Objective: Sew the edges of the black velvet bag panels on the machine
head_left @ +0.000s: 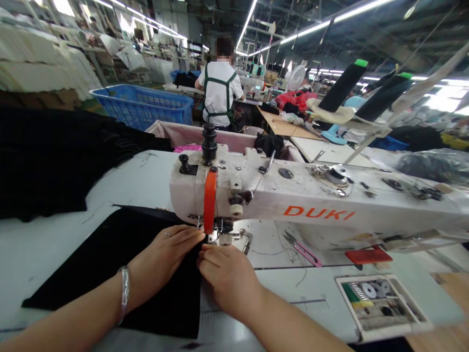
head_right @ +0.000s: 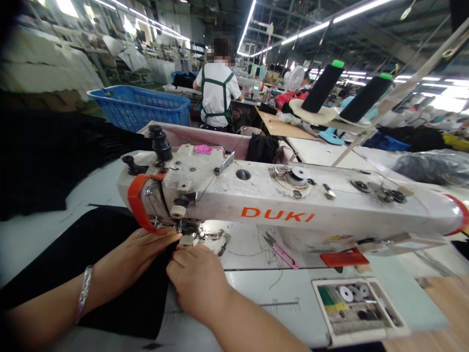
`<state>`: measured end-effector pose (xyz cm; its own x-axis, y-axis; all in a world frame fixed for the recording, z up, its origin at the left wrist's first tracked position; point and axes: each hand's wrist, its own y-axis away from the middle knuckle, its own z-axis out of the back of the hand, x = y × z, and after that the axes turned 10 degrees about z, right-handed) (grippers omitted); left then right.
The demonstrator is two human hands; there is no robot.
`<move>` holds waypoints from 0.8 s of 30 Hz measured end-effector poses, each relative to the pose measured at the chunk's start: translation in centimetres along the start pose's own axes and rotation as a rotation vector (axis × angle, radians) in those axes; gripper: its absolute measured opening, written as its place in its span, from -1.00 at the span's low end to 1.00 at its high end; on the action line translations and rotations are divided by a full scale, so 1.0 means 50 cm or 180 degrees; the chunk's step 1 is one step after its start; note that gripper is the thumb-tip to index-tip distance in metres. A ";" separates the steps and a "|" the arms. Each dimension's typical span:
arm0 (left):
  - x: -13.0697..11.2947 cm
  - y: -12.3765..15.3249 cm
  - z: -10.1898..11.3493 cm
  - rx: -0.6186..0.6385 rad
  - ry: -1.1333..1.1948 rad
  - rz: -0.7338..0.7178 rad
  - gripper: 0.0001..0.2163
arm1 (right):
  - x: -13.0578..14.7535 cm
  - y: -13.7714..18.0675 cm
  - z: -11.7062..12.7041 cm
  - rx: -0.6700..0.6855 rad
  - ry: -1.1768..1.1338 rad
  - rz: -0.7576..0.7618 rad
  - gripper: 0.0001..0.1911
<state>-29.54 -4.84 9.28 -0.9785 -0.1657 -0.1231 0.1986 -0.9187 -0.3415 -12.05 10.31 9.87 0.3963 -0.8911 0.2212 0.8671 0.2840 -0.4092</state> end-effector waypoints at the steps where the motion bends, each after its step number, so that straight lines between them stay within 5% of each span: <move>1: -0.004 -0.001 0.001 -0.0024 -0.0045 0.0005 -0.56 | -0.001 0.001 0.001 -0.0001 -0.0004 -0.0013 -0.80; 15: -0.015 0.005 0.012 0.0103 0.0080 0.0095 -0.61 | 0.000 0.002 0.004 -0.0182 -0.0186 -0.0189 -0.79; 17: -0.026 0.026 0.032 0.0182 0.0152 0.0096 -0.54 | 0.007 0.015 0.034 -0.0112 -0.0266 -0.0274 -0.78; 20: -0.060 0.083 0.054 0.0315 0.0106 0.0036 -0.11 | 0.021 0.055 0.093 0.0124 -0.0384 -0.0482 -0.54; 24: -0.101 0.151 0.048 -0.0062 -0.0075 -0.0259 -0.34 | 0.010 0.085 0.120 0.0241 -0.0086 -0.0691 -0.50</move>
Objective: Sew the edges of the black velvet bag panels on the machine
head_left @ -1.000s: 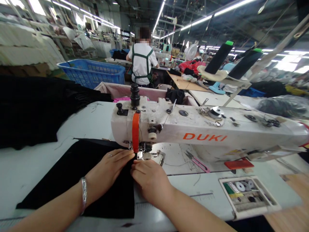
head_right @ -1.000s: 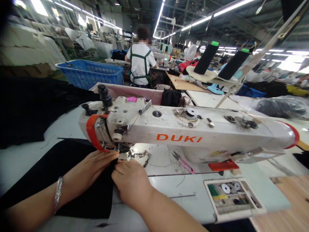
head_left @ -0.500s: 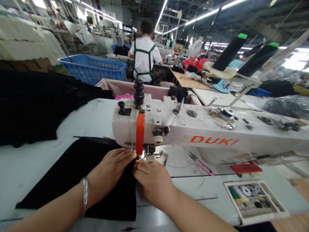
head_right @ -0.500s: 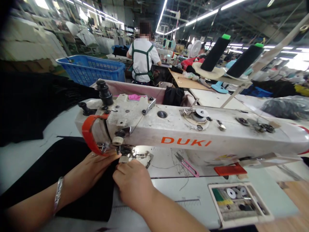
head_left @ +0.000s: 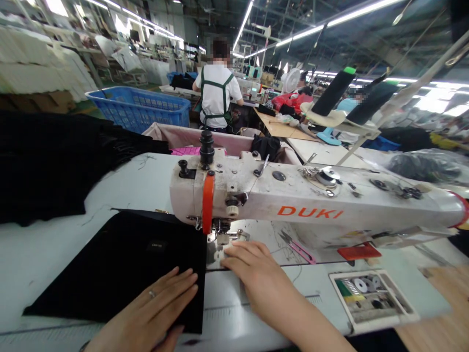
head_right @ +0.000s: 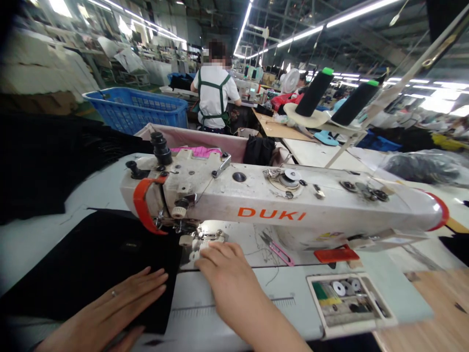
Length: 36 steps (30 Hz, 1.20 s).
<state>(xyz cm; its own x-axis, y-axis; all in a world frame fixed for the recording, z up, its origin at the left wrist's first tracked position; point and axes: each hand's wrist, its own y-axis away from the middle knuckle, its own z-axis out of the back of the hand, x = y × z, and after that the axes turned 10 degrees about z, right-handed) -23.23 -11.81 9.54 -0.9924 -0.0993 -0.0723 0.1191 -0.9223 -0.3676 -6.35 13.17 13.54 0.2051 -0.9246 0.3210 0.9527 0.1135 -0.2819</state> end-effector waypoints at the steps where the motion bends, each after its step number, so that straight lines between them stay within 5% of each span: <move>1: -0.007 0.009 -0.005 -0.0096 0.0001 0.0019 -0.37 | -0.009 -0.009 -0.007 -0.0078 0.0163 -0.0109 -0.61; 4: -0.019 0.018 -0.018 -0.0249 -0.0051 0.0207 -0.43 | -0.036 -0.064 -0.041 -0.0421 0.0641 -0.0552 -0.87; 8: -0.030 0.012 -0.015 -0.0223 0.0049 0.0493 -0.56 | -0.030 -0.099 -0.060 -0.0479 0.0696 -0.0469 -0.86; 14: -0.037 0.010 0.001 -0.0157 0.0659 0.1326 -0.66 | 0.085 0.015 -0.061 -0.0542 -0.0485 -0.0048 -0.66; 18: -0.033 0.008 0.006 -0.0211 0.0764 0.1455 -0.69 | 0.123 0.042 -0.101 -0.0898 -0.0380 -0.0150 -0.81; 20: -0.029 0.007 0.009 -0.0288 0.0733 0.1331 -0.72 | 0.121 0.036 -0.116 -0.0881 -0.0269 0.0116 -0.94; 26: -0.030 0.003 0.007 -0.0060 0.0312 0.0024 -0.51 | 0.103 0.031 -0.122 -0.0882 -0.0256 0.0810 -0.78; 36: -0.018 -0.018 -0.002 0.0245 0.0600 0.0006 -0.50 | 0.090 0.021 -0.114 -0.0718 0.0008 0.1012 -0.78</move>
<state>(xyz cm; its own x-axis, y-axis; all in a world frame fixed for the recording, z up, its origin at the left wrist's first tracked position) -22.42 -10.86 9.83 -0.9681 -0.0361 -0.2480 0.1112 -0.9487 -0.2959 -5.71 7.06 9.54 0.4814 -0.8571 0.1835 0.7683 0.3119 -0.5589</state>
